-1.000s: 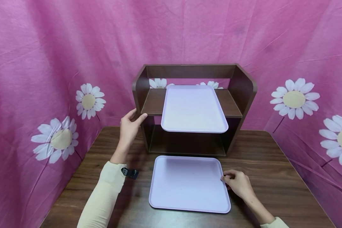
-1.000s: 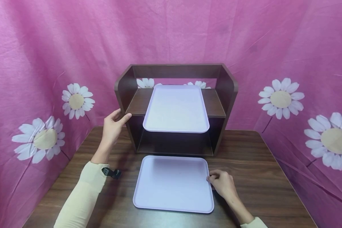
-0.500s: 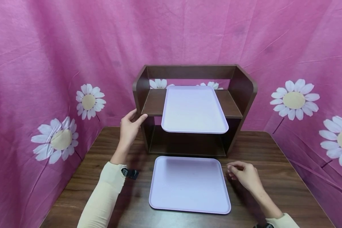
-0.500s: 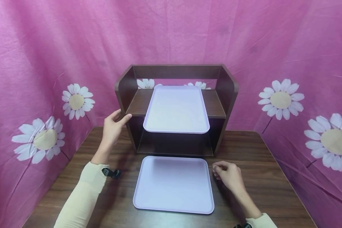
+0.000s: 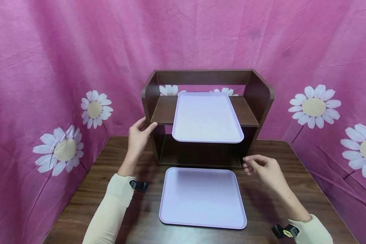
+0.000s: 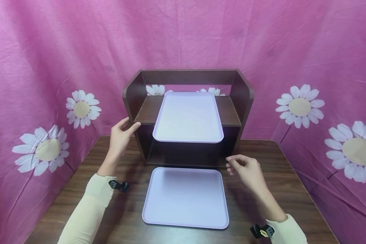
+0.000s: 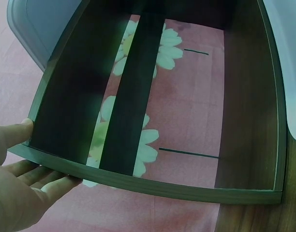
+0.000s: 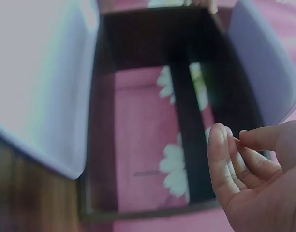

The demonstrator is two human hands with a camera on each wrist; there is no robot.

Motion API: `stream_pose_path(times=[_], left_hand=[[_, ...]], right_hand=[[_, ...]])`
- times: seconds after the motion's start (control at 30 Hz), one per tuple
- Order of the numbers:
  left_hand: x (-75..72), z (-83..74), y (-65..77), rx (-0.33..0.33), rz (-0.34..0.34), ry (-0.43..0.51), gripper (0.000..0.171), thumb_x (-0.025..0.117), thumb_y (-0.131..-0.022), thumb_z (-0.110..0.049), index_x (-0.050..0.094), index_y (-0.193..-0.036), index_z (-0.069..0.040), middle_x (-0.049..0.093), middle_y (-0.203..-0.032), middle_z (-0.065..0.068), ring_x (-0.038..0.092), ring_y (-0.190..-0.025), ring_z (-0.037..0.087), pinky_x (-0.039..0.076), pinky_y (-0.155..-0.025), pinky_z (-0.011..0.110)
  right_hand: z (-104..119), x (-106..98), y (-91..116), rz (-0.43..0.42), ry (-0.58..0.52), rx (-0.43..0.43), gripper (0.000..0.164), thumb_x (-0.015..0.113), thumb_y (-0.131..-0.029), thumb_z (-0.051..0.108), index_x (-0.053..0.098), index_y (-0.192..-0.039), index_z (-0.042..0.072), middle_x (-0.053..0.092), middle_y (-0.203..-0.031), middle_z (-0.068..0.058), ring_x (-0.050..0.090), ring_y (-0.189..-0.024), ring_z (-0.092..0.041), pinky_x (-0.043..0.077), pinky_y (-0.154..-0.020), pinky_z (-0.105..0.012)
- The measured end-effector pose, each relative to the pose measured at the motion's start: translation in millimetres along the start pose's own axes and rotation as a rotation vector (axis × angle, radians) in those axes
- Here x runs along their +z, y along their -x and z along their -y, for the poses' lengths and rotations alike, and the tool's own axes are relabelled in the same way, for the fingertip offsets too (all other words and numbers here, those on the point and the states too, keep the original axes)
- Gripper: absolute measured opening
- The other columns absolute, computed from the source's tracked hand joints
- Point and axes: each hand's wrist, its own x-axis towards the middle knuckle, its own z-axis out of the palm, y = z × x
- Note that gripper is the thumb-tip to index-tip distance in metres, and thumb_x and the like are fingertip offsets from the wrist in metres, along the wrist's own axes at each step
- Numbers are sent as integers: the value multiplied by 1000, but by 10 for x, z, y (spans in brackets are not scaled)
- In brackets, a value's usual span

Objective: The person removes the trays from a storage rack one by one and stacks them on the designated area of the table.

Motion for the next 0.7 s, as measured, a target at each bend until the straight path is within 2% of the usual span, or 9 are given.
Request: stream_pose_path(times=[0.13, 0.37, 0.47, 0.7], left_hand=[[1, 9, -5, 3, 0, 0, 50, 83, -95, -17, 68, -141, -2, 73, -133, 21, 69, -123, 25, 55, -88, 12], [-2, 20, -17, 4, 1, 5, 51, 84, -94, -18, 69, -140, -3, 74, -133, 20, 70, -119, 21, 55, -87, 11], [-3, 12, -15, 1, 3, 0, 51, 84, -94, -20, 68, -140, -3, 74, -133, 20, 70, -115, 16, 55, -86, 11], [-6, 16, -19, -4, 1, 2, 50, 84, -94, -20, 69, -139, -3, 74, -132, 20, 70, -114, 12, 55, -88, 11]], right_hand=[[211, 21, -34, 84, -126, 4, 36, 62, -109, 12, 64, -125, -20, 80, -89, -1, 78, -77, -12, 66, -73, -32], [525, 103, -35, 214, -360, 43, 27, 66, -108, 19, 69, -123, -3, 82, -100, -3, 81, -93, -19, 65, -87, -33], [630, 139, -27, 263, -467, 50, 22, 63, -109, 15, 68, -123, -1, 82, -105, -6, 80, -101, -20, 64, -93, -33], [845, 236, 14, 343, -557, 114, 30, 57, -111, 15, 52, -133, -5, 80, -119, -2, 77, -113, -18, 59, -103, -30]])
